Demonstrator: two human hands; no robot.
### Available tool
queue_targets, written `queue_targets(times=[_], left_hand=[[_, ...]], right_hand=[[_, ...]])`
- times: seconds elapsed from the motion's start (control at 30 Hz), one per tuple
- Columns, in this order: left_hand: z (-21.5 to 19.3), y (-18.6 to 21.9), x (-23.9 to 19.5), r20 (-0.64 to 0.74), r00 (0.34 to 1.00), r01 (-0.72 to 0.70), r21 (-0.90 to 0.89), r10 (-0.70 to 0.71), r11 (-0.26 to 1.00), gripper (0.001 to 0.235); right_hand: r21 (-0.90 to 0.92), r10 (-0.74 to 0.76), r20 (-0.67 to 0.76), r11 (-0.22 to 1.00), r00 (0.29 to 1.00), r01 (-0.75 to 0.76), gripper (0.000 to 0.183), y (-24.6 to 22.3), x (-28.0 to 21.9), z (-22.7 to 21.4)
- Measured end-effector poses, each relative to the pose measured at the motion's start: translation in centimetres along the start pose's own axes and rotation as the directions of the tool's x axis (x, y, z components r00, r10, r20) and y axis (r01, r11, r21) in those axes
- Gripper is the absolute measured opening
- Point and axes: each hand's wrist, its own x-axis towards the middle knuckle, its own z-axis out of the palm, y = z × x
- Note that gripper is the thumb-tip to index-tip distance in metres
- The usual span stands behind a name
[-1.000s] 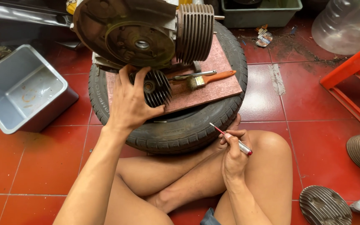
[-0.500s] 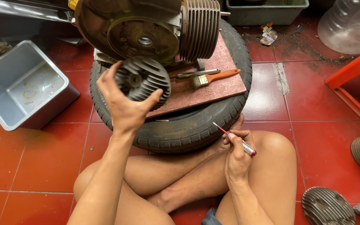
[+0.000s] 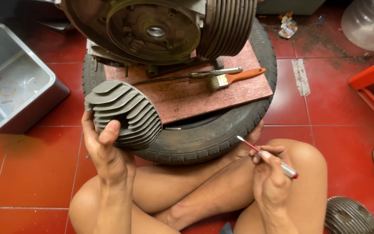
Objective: Cleaning an engine cylinder head using a brush and a scribe tool while sitting on the floor.
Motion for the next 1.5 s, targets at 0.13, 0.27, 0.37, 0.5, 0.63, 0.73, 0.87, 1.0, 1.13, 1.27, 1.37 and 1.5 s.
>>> queue_targets(times=[0.13,0.27,0.37,0.5,0.63,0.73,0.87,1.0,1.13,1.27,1.37,1.5], left_hand=[[0.2,-0.4,1.2,0.042,0.999,-0.022,-0.018,0.022,1.000,0.075],[0.5,-0.8,2.6,0.088,0.996,-0.019,-0.033,0.022,0.999,0.083],[0.9,-1.4,3.1,0.154,0.985,-0.090,0.087,0.075,0.992,0.095],[1.7,-1.5,1.9,0.370,0.882,-0.430,0.377,0.292,0.820,0.092],[1.0,-5.0,1.3,0.468,0.768,-0.638,0.502,0.437,0.584,0.098],[0.8,-6.3,1.3,0.536,0.629,-0.777,0.403,0.563,0.483,0.091],[0.4,-7.2,1.3,0.598,0.498,-0.867,0.369,0.628,0.335,0.084],[0.3,-6.0,1.0,0.680,0.517,-0.853,0.355,0.520,0.383,0.089],[0.5,-3.8,1.2,0.706,0.606,-0.755,0.365,0.367,0.545,0.085],[0.7,-5.2,1.4,0.725,0.605,-0.703,0.293,0.329,0.648,0.090],[1.6,-5.5,1.2,0.607,0.719,-0.621,0.342,0.339,0.706,0.098],[1.3,-9.7,2.9,0.427,0.841,-0.437,0.176,0.332,0.882,0.085]], right_hand=[[-0.072,-0.011,0.032,0.997,0.999,0.014,0.009,-1.9,1.0,-0.2],[-0.222,-0.159,0.066,0.960,0.985,0.170,0.009,-5.0,1.8,1.8],[-0.251,-0.238,0.140,0.931,0.961,0.267,0.012,-6.2,2.2,3.3],[-0.482,-0.344,0.309,0.747,0.887,0.458,0.021,-7.8,2.5,7.1],[-0.500,-0.338,0.574,0.576,0.745,0.647,0.021,-9.1,3.7,11.1],[-0.240,-0.338,0.638,0.767,0.692,0.595,0.022,-7.1,5.0,13.2],[-0.015,-0.230,0.603,0.954,0.764,0.299,0.018,-3.8,4.3,14.1],[0.037,-0.240,0.585,0.962,0.774,0.270,0.014,-2.1,2.7,14.4],[-0.008,-0.290,0.578,0.933,0.763,0.360,0.012,-1.8,2.6,14.7],[-0.024,-0.309,0.492,0.930,0.814,0.367,0.011,-0.8,3.3,14.6],[-0.123,-0.442,0.416,0.839,0.795,0.530,0.013,-0.1,3.1,14.2],[-0.055,-0.635,0.476,0.669,0.609,0.741,0.017,0.5,3.1,13.9]])
